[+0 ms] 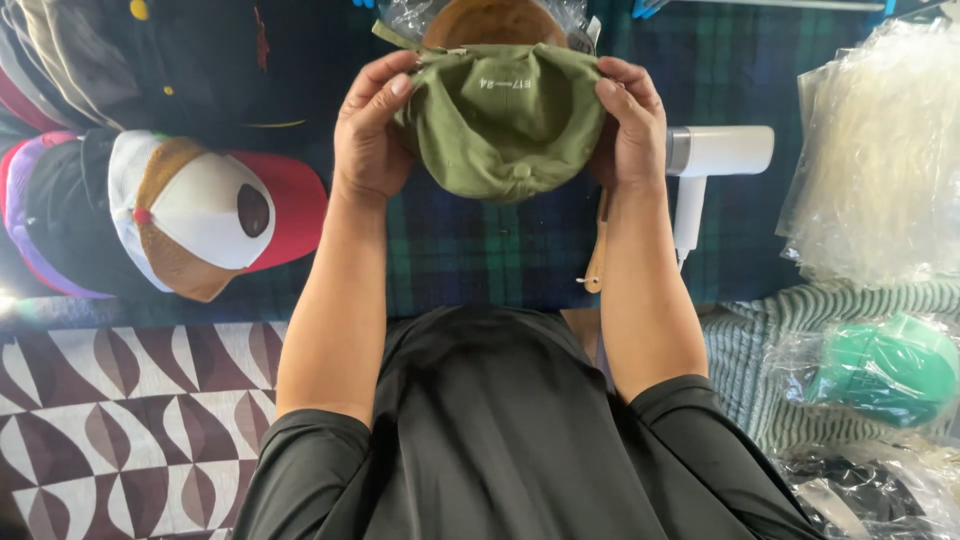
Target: Brushing, steaming, and shaping a green baseball cap on a wooden head form to restore its shape.
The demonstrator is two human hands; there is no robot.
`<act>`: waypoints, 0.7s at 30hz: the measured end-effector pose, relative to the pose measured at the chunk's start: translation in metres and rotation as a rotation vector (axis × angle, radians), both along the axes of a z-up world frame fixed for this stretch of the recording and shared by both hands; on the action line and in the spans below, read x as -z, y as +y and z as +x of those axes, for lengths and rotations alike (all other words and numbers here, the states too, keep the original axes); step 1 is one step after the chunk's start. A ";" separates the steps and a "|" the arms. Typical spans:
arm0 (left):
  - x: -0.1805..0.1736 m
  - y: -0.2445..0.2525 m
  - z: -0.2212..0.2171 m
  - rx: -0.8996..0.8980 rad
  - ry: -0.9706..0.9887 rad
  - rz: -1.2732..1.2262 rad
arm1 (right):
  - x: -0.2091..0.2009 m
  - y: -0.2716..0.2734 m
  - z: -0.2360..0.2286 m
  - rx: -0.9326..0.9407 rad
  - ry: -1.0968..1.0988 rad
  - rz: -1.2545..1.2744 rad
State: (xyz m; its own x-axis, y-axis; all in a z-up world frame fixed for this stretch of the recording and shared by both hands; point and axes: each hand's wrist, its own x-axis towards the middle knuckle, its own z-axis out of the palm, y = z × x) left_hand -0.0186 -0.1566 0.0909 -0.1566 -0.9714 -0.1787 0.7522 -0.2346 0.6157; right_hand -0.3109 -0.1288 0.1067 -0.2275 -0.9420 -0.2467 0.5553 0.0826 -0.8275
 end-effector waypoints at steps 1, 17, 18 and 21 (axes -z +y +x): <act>0.002 -0.007 -0.001 0.001 0.000 0.000 | 0.006 -0.009 -0.001 0.001 0.000 0.000; 0.064 -0.089 -0.029 -0.086 -0.372 0.098 | 0.070 -0.078 0.002 -0.047 0.077 0.103; 0.067 -0.091 -0.029 -0.065 -0.358 0.109 | 0.069 -0.080 0.004 -0.031 0.097 0.137; 0.078 -0.092 -0.029 -0.080 -0.435 0.121 | 0.093 -0.074 -0.009 -0.185 1.247 -0.202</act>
State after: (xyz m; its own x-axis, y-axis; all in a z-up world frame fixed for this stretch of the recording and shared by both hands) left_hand -0.0481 -0.2489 0.0125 0.0324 -0.9453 -0.3244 0.4484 -0.2764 0.8500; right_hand -0.3203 -0.2026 0.0133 -0.0627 -0.9799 0.1896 -0.6100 -0.1127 -0.7844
